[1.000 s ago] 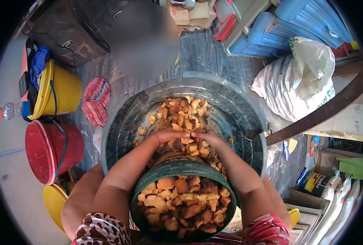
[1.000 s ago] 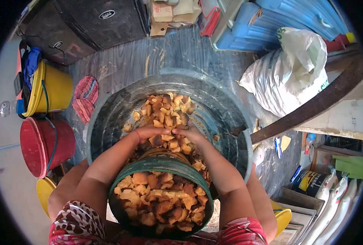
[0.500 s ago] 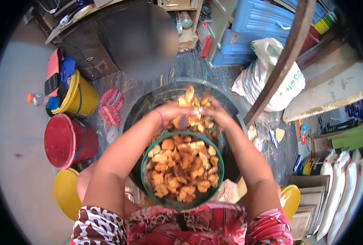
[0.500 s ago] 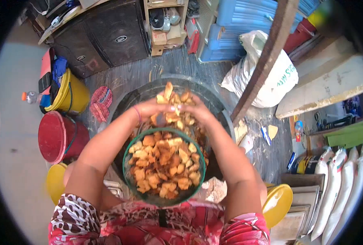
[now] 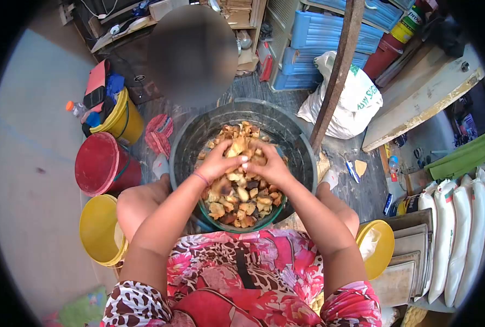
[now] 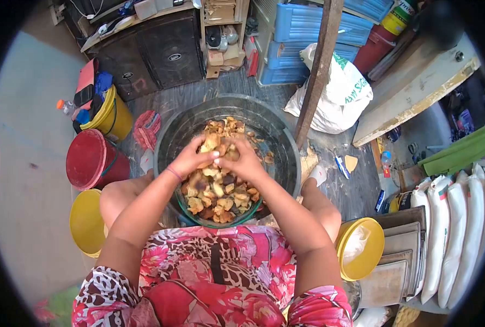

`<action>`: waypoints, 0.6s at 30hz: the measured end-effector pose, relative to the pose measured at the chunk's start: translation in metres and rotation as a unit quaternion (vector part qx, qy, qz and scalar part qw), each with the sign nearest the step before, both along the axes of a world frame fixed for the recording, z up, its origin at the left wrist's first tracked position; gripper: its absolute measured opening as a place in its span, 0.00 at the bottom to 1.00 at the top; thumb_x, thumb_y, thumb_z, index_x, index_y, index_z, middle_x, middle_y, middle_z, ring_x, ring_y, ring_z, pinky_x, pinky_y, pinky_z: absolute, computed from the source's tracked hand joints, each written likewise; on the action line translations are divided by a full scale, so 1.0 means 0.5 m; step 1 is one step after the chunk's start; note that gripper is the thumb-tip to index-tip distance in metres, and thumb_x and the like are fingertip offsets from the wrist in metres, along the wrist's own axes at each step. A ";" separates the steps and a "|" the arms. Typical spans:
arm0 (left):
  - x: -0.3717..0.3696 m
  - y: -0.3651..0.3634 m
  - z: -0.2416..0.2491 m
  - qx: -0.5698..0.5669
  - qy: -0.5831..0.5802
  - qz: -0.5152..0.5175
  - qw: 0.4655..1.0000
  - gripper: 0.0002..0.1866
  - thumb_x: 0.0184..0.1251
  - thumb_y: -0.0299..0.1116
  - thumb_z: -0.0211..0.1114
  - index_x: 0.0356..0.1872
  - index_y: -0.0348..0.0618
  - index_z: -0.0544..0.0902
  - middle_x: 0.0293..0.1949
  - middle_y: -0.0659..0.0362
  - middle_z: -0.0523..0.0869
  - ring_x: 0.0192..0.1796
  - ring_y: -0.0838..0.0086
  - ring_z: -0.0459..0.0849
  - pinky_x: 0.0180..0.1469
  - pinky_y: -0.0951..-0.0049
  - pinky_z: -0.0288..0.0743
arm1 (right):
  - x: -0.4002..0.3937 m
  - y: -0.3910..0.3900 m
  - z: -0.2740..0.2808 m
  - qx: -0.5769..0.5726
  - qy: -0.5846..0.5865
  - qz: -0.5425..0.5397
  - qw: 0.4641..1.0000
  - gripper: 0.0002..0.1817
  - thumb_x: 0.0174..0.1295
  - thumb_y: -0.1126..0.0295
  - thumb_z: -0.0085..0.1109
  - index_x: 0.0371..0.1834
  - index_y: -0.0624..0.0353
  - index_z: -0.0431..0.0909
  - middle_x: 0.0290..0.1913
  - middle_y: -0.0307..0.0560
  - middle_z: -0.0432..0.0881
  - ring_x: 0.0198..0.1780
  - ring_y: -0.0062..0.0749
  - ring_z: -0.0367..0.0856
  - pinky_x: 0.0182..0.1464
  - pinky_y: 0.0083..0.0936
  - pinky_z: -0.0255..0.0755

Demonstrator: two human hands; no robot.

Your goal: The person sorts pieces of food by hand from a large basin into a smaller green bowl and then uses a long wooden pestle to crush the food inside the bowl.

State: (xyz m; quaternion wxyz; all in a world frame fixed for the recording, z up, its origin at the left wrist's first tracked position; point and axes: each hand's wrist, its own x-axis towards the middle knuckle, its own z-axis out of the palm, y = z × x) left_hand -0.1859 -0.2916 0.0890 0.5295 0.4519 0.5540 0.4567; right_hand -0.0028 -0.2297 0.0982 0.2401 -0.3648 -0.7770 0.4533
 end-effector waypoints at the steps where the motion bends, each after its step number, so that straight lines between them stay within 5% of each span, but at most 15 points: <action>1: 0.002 -0.017 -0.007 0.040 0.048 -0.015 0.998 0.29 0.52 0.42 0.69 0.51 0.34 0.73 0.50 0.53 0.77 0.48 0.71 0.77 0.49 0.73 0.72 | 0.007 -0.012 -0.017 0.056 -0.049 0.025 0.997 0.38 0.41 0.51 0.69 0.57 0.54 0.69 0.55 0.55 0.68 0.59 0.50 0.65 0.61 0.37 0.59; 3: -0.008 -0.043 -0.103 0.046 0.187 0.000 0.981 0.29 0.53 0.48 0.66 0.49 0.36 0.74 0.50 0.46 0.74 0.54 0.59 0.72 0.57 0.67 0.64 | 0.014 -0.045 -0.043 0.133 -0.086 0.037 0.987 0.40 0.39 0.48 0.69 0.57 0.54 0.69 0.57 0.56 0.66 0.60 0.52 0.63 0.61 0.41 0.58; 7: 0.045 -0.134 -0.094 0.114 0.323 0.085 0.936 0.28 0.56 0.53 0.61 0.53 0.44 0.74 0.58 0.42 0.64 0.62 0.51 0.63 0.62 0.59 0.57 | 0.027 -0.123 -0.056 0.212 -0.166 0.047 0.962 0.38 0.41 0.46 0.65 0.56 0.52 0.69 0.63 0.52 0.63 0.64 0.54 0.58 0.62 0.51 0.53; 10: 0.042 -0.176 -0.075 0.122 0.434 -0.001 0.892 0.30 0.52 0.56 0.62 0.52 0.49 0.75 0.62 0.45 0.61 0.67 0.46 0.53 0.65 0.48 0.43 | 0.049 -0.182 -0.046 0.295 -0.263 0.114 0.912 0.34 0.43 0.46 0.63 0.53 0.51 0.72 0.62 0.47 0.65 0.65 0.52 0.56 0.62 0.61 0.48; 13: 0.037 -0.197 -0.058 0.155 0.473 -0.068 0.865 0.31 0.50 0.57 0.63 0.51 0.49 0.75 0.64 0.46 0.58 0.69 0.44 0.47 0.65 0.44 0.38 | 0.066 -0.167 -0.061 0.259 -0.197 0.144 0.935 0.32 0.45 0.45 0.63 0.50 0.53 0.73 0.60 0.46 0.65 0.66 0.51 0.54 0.59 0.68 0.42; 15: 0.036 -0.201 -0.058 0.148 0.489 -0.094 0.855 0.32 0.50 0.60 0.62 0.54 0.53 0.75 0.67 0.46 0.54 0.70 0.45 0.43 0.65 0.43 0.36 | 0.070 -0.141 -0.065 0.255 -0.200 0.155 0.933 0.29 0.46 0.46 0.63 0.48 0.51 0.75 0.59 0.46 0.65 0.66 0.51 0.54 0.62 0.63 0.41; 17: 0.043 -0.200 -0.059 0.170 0.461 -0.104 0.865 0.33 0.50 0.63 0.59 0.56 0.59 0.74 0.68 0.47 0.52 0.70 0.46 0.43 0.66 0.44 0.36 | 0.069 -0.120 -0.070 0.283 -0.162 0.039 0.945 0.28 0.46 0.47 0.63 0.48 0.50 0.74 0.59 0.47 0.65 0.66 0.51 0.54 0.64 0.58 0.41; 18: 0.046 -0.200 -0.060 0.168 0.473 -0.113 0.857 0.32 0.53 0.63 0.56 0.59 0.64 0.71 0.68 0.47 0.51 0.71 0.47 0.43 0.66 0.43 0.35 | 0.067 -0.111 -0.076 0.263 -0.170 0.030 0.949 0.32 0.47 0.46 0.62 0.54 0.48 0.71 0.63 0.51 0.61 0.67 0.53 0.52 0.66 0.55 0.40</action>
